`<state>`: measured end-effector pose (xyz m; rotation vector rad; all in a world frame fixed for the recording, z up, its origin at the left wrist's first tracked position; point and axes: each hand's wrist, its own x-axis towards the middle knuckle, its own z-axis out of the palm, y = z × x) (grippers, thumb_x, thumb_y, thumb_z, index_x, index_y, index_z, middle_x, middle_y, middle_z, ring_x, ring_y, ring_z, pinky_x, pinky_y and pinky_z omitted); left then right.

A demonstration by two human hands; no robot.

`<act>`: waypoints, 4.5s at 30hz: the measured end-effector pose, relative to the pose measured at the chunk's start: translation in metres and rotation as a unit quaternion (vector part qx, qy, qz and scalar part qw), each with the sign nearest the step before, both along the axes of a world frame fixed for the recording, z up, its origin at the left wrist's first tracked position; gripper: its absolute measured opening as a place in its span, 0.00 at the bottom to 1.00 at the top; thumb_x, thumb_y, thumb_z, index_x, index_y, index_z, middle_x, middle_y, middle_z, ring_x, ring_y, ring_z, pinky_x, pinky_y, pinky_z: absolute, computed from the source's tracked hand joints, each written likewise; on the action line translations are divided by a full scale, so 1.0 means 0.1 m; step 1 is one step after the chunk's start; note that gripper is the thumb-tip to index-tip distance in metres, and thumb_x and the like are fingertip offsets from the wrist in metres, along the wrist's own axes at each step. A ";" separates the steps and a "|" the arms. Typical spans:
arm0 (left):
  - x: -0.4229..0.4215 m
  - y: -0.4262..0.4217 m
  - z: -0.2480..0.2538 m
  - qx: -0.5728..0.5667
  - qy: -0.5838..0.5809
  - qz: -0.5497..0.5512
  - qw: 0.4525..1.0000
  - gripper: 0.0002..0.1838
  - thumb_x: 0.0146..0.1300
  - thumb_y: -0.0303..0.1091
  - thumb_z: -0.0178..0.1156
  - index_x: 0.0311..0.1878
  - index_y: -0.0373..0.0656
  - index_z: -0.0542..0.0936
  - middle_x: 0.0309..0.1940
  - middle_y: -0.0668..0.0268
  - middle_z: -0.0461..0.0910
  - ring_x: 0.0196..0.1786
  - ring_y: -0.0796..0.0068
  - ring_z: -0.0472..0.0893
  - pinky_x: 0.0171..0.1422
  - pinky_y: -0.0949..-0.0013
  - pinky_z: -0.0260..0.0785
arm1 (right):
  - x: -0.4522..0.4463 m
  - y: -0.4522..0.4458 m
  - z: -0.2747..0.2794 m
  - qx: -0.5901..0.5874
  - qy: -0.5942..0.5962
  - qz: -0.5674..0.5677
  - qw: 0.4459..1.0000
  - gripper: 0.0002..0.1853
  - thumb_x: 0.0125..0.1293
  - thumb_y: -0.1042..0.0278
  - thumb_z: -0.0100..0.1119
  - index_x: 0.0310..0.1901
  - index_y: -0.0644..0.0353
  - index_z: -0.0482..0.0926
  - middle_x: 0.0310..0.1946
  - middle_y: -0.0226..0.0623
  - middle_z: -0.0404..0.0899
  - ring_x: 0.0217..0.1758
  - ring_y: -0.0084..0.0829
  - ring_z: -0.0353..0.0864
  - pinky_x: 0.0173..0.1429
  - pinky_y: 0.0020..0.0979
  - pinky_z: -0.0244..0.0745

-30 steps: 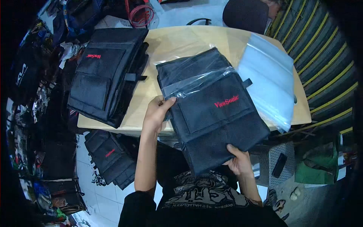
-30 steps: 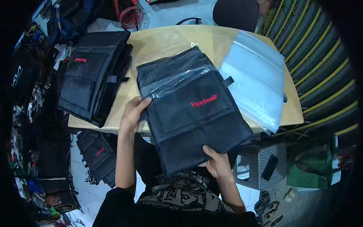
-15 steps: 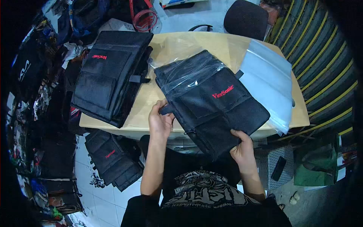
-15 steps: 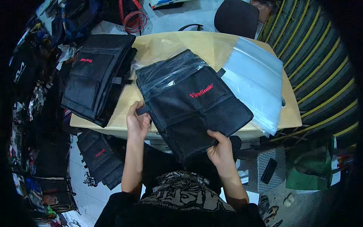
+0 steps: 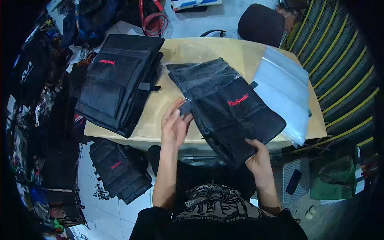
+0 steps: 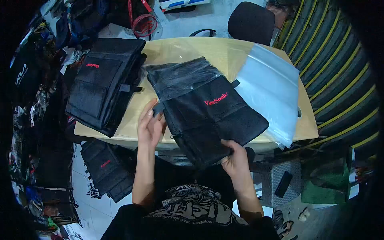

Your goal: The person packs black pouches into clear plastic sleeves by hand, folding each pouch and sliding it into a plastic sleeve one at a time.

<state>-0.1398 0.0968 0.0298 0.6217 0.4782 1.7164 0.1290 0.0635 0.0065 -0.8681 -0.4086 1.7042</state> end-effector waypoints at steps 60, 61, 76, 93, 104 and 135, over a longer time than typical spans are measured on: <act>-0.07 0.68 0.83 0.064 0.906 0.059 0.415 0.11 0.58 0.35 0.63 0.37 0.36 0.81 0.30 0.52 0.81 0.37 0.52 0.82 0.43 0.56 0.74 | 0.05 0.21 0.03 -0.072 0.077 -0.039 0.994 0.13 0.60 0.83 0.49 0.47 0.75 0.71 0.44 0.51 0.79 0.45 0.42 0.83 0.53 0.37 0.82; -0.09 0.68 0.76 0.090 0.889 0.092 0.440 0.10 0.58 0.34 0.63 0.37 0.36 0.81 0.29 0.51 0.80 0.35 0.52 0.82 0.42 0.57 0.74 | 0.00 0.20 0.07 -0.072 0.091 -0.049 0.992 0.13 0.60 0.82 0.48 0.48 0.76 0.71 0.44 0.53 0.79 0.45 0.43 0.83 0.54 0.37 0.82; -0.36 0.44 0.65 -0.018 0.410 -0.102 0.906 0.21 0.58 0.24 0.64 0.56 0.33 0.76 0.37 0.73 0.75 0.40 0.84 0.74 0.47 0.77 0.68 | 0.06 0.29 0.07 -0.072 0.266 -0.043 0.960 0.10 0.67 0.75 0.45 0.43 0.73 0.73 0.37 0.49 0.82 0.34 0.37 0.86 0.34 0.27 0.87; 0.02 0.32 0.26 0.132 0.672 0.379 0.623 0.15 0.51 0.16 0.59 0.43 0.39 0.81 0.28 0.59 0.75 0.30 0.69 0.77 0.36 0.68 0.70 | 0.07 0.30 0.06 -0.035 0.268 -0.001 0.963 0.10 0.67 0.77 0.45 0.44 0.74 0.72 0.39 0.49 0.81 0.37 0.37 0.85 0.39 0.28 0.87; 0.21 0.25 -0.09 0.004 0.416 0.335 0.845 0.08 0.64 0.17 0.54 0.46 0.30 0.75 0.38 0.64 0.78 0.41 0.82 0.77 0.45 0.79 0.69 | -0.08 0.27 0.18 -0.031 0.417 0.005 0.909 0.15 0.68 0.78 0.45 0.52 0.79 0.69 0.48 0.57 0.76 0.49 0.41 0.82 0.46 0.26 0.86; 1.00 1.58 0.86 0.164 0.903 0.057 0.393 0.25 0.50 0.30 0.63 0.53 0.38 0.71 0.47 0.49 0.75 0.47 0.46 0.79 0.52 0.51 0.73 | -0.50 0.08 0.29 0.052 -0.098 -0.010 0.994 0.27 0.59 0.74 0.64 0.59 0.70 0.66 0.53 0.41 0.75 0.52 0.32 0.77 0.55 0.33 0.73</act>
